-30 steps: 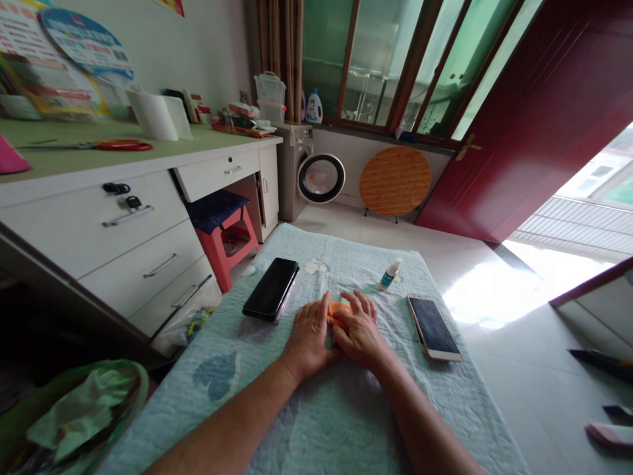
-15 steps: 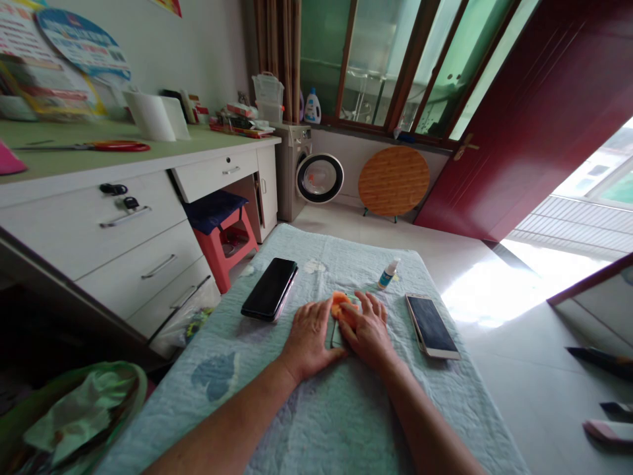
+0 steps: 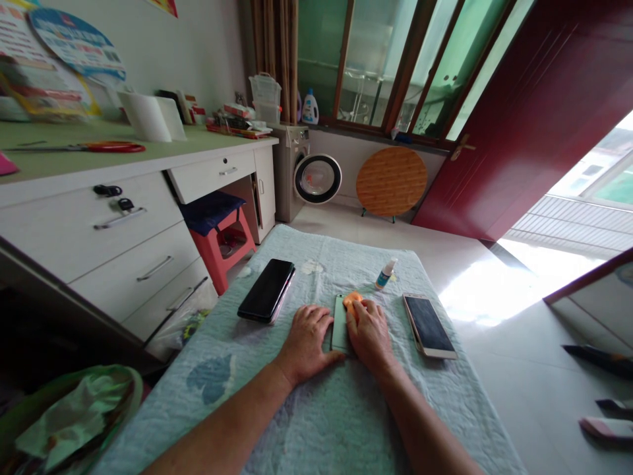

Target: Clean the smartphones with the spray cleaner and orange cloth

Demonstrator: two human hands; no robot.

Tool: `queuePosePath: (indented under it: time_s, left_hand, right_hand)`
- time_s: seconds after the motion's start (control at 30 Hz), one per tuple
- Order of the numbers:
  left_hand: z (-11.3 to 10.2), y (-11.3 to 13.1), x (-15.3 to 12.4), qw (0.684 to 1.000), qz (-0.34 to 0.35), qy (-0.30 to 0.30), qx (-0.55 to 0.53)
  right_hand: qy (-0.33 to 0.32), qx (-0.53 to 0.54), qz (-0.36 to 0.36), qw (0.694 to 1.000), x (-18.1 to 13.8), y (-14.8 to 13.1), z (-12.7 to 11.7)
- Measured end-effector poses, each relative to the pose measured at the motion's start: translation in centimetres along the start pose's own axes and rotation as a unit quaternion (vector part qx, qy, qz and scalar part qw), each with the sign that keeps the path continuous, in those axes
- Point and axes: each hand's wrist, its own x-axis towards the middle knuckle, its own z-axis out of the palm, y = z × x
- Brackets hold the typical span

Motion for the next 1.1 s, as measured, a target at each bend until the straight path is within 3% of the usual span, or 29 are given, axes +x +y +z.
queuePosePath:
  time_s: [0.23,0.4,0.73,1.1]
  left_hand:
    - [0.1,0.2,-0.1,1.0,-0.02,0.008,0.014]
    - [-0.1,0.2,-0.1,0.999,0.026,-0.022,-0.004]
    - [-0.4,0.4,0.0,0.999,0.025,-0.016,-0.031]
    - [-0.2,0.0,0.1,0.999,0.024,-0.026,-0.026]
  right_hand:
    - [-0.005,0.055,-0.022,0.998,0.2,0.6,0.4]
    - [0.018,0.044,-0.023,0.999,0.7,0.6,0.4]
    - [-0.083,0.094,-0.154,0.98,-0.7,-0.2,-1.5]
    - [0.018,0.081,0.001,0.997,0.9,2.0,0.0]
